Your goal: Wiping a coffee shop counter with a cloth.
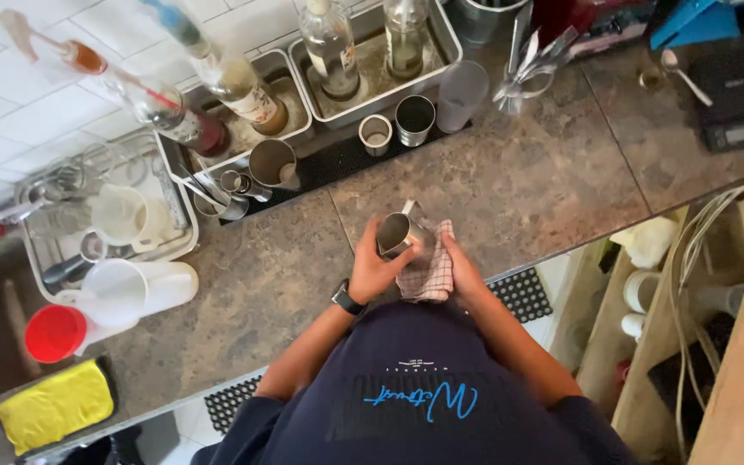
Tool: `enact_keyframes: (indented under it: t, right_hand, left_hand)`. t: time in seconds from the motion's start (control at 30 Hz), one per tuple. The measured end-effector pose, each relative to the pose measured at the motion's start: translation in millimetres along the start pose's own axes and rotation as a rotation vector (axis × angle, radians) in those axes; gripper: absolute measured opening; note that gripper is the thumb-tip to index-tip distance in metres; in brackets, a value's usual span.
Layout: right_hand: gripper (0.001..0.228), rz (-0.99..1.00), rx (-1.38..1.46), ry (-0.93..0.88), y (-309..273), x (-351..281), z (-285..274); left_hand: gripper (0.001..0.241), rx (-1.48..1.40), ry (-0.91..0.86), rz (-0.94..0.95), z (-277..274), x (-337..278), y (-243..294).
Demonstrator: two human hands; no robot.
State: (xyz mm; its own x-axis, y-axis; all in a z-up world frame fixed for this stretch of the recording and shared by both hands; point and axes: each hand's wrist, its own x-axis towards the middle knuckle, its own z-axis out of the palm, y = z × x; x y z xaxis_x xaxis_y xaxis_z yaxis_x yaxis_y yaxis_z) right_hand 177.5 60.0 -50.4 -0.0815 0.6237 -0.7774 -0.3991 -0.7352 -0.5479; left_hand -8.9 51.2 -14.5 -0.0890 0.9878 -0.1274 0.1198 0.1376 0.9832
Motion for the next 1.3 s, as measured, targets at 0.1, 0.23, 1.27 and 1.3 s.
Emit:
enact_keyframes:
  t: [0.1,0.23,1.27,1.3]
  right_hand:
    - [0.068,0.031,0.31,-0.026,-11,-9,22]
    - [0.075,-0.225,0.212,-0.035,9,-9,8]
    - [0.057,-0.815,-0.211,-0.126,17,-32,0]
    - [0.055,-0.83,-0.339,-0.135,7,-62,17]
  left_hand:
    - [0.073,-0.103,-0.04,0.008,7,-6,3]
    - [0.079,-0.064,0.001,0.049,6,4,-3]
    - [0.063,-0.089,-0.021,0.293,11,-10,48]
    - [0.065,-0.086,0.027,0.278,10,-10,50]
